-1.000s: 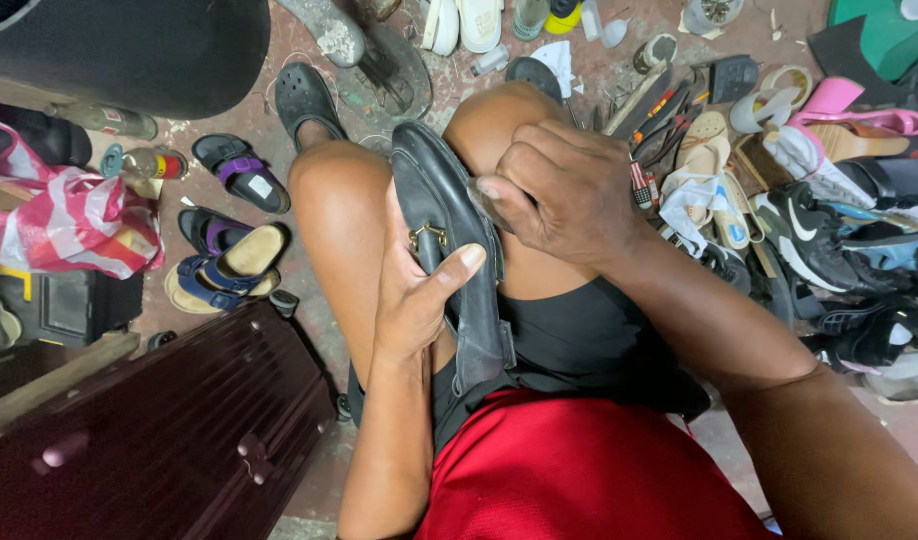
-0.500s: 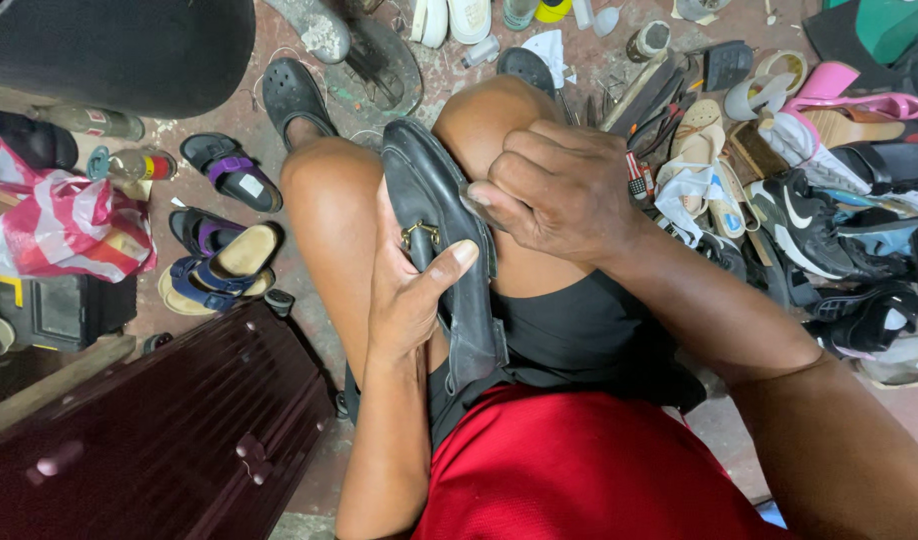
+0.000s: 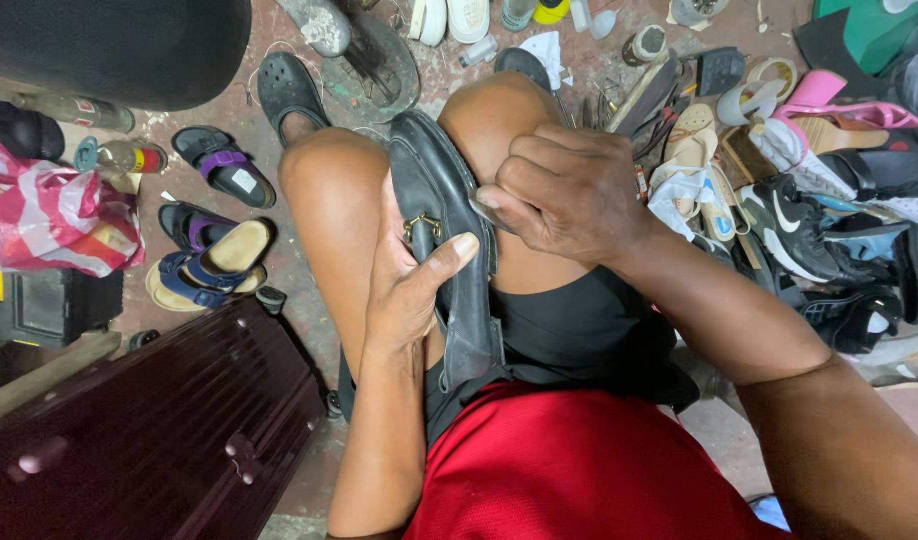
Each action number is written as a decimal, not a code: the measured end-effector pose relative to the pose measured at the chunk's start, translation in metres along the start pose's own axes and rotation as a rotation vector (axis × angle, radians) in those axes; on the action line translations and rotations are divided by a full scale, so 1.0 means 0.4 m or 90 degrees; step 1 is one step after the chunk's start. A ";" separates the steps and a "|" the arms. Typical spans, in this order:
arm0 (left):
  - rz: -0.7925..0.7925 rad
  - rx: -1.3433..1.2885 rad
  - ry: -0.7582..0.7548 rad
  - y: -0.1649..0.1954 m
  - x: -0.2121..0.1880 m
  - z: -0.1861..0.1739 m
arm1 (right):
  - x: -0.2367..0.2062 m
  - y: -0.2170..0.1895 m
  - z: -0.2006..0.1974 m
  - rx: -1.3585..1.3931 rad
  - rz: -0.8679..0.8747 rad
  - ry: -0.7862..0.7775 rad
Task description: The person holds a black high-heeled shoe and uses a knife to scrape and trim the sole and heel areas. They rotate the shoe to access different edges and continue scraping along the sole perimeter.
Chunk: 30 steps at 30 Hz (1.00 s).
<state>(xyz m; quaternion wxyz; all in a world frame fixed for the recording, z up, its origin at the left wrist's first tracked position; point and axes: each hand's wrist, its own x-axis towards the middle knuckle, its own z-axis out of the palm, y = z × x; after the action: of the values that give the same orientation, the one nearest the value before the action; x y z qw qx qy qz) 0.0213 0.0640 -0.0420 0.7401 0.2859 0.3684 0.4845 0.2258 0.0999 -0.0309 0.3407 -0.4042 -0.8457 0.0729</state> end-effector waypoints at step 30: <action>-0.005 -0.031 0.000 -0.010 0.006 0.001 | -0.012 0.005 0.002 -0.028 0.031 -0.023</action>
<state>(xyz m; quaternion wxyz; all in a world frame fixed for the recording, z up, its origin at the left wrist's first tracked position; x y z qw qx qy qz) 0.0243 0.0649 -0.0455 0.7489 0.2658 0.3577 0.4904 0.2286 0.0980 -0.0348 0.3147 -0.4310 -0.8428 0.0697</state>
